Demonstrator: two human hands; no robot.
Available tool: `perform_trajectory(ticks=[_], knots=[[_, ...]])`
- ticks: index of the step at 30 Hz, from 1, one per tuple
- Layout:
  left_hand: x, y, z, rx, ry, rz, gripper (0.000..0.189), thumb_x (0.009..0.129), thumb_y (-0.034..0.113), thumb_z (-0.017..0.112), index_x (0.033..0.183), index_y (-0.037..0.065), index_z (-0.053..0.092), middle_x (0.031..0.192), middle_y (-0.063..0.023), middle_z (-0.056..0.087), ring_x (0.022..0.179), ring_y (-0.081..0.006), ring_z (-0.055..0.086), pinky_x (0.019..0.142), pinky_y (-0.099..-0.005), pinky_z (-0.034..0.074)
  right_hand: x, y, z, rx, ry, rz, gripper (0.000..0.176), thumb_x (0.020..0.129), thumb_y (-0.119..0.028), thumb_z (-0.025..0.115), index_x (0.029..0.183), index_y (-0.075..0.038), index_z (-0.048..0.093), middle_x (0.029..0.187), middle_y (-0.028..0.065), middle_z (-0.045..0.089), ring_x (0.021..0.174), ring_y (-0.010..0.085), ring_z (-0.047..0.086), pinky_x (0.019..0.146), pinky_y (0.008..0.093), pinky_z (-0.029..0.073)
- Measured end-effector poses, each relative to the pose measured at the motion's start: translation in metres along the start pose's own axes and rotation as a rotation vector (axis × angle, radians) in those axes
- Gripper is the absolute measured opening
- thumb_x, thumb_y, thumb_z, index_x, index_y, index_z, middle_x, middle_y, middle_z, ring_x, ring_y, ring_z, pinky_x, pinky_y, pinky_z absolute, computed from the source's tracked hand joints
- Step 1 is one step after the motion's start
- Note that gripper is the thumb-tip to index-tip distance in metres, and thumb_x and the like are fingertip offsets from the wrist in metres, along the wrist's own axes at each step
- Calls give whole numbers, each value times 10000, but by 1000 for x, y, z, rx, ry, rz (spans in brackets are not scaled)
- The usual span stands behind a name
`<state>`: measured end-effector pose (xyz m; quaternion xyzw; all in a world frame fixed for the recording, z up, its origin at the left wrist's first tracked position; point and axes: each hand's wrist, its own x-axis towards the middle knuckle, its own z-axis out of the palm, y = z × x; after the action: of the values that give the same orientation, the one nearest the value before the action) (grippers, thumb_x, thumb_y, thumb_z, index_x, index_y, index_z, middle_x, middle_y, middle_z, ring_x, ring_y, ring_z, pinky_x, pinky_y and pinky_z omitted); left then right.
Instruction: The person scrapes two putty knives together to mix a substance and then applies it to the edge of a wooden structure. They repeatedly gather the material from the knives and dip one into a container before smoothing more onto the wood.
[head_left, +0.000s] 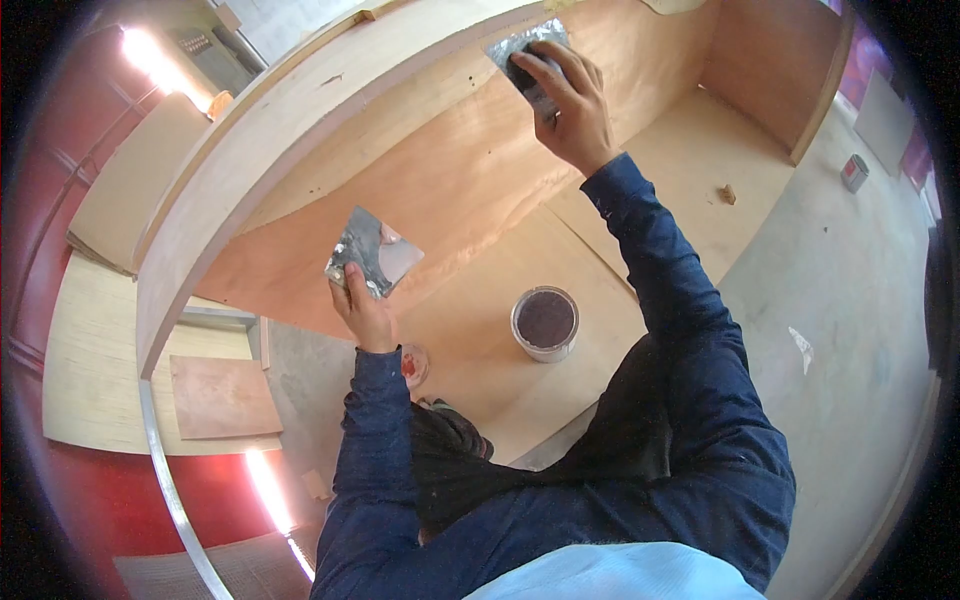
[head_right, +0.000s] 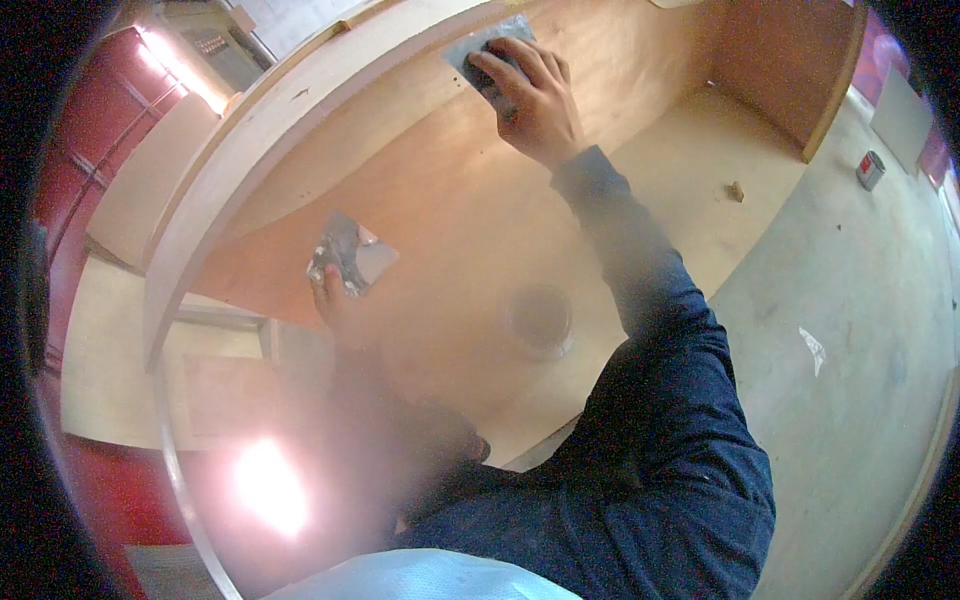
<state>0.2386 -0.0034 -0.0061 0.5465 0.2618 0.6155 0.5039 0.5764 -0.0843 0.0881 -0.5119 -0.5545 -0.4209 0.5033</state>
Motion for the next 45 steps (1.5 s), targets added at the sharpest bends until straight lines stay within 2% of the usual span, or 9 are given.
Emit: perform_trajectory(ticks=[16,18,20,26,32,34,35,39,45], knots=[[-3,-7,-6,-51,-47,-116,324,1024,205,525,1303,46,489,1292,-93,557,1156,-213,577,928,-394,530,3,-10,10,-6,28,-39,583,736,11,714,1265,-215,623,1322,41,571,1260,265,508,992,431,411],[-2,-8,-3,-77,-74,-152,324,1020,210,528,1307,64,493,1290,-90,565,1148,-223,596,896,-414,565,-22,-24,12,151,-110,-1,582,706,108,586,1238,-120,649,1326,114,561,1182,360,554,1040,428,432],[-4,-8,4,-387,-11,-513,329,1011,213,528,1317,97,495,1271,-87,595,1128,-252,626,842,-460,609,-48,-60,8,659,-222,220,604,705,162,498,1256,-58,611,1318,179,546,1193,389,552,1071,431,416],[-20,-25,30,-577,-131,-535,289,1018,197,483,1288,97,505,1246,-90,627,1115,-267,639,854,-469,607,-107,-125,-3,841,-665,221,658,711,187,480,1331,-31,509,1347,216,478,1287,401,462,1073,429,417],[-29,-13,41,-454,-30,-241,319,1006,178,520,1302,62,495,1306,-102,572,1164,-262,591,955,-458,524,-117,-118,-20,570,-660,222,518,760,112,535,1253,-37,585,1331,207,495,1263,396,465,1049,438,424],[-24,-21,31,245,-52,317,328,996,172,556,1293,41,507,1287,-85,578,1135,-237,589,974,-395,490,-107,-100,-25,359,-843,170,533,760,121,500,1254,-51,598,1317,193,521,1242,406,475,1043,448,424],[-18,-10,38,-230,69,10,284,1008,166,544,1244,11,523,1217,-76,594,1057,-192,586,932,-325,469,-107,-95,-28,386,-771,184,547,749,130,497,1252,-59,601,1311,184,531,1233,405,481,1043,447,426],[-21,-7,43,103,99,250,245,1030,183,508,1140,-34,527,1069,-90,613,911,-147,562,817,-291,462,-78,-102,-42,448,-697,264,553,737,151,518,1239,-62,611,1307,178,543,1218,395,495,1041,439,437],[-33,-15,55,264,153,266,298,1024,191,527,1197,-51,521,1080,-110,619,918,-179,583,812,-310,476,-84,-123,-33,480,-629,127,518,751,129,539,1225,-65,618,1263,176,566,1193,401,503,1032,450,442]])
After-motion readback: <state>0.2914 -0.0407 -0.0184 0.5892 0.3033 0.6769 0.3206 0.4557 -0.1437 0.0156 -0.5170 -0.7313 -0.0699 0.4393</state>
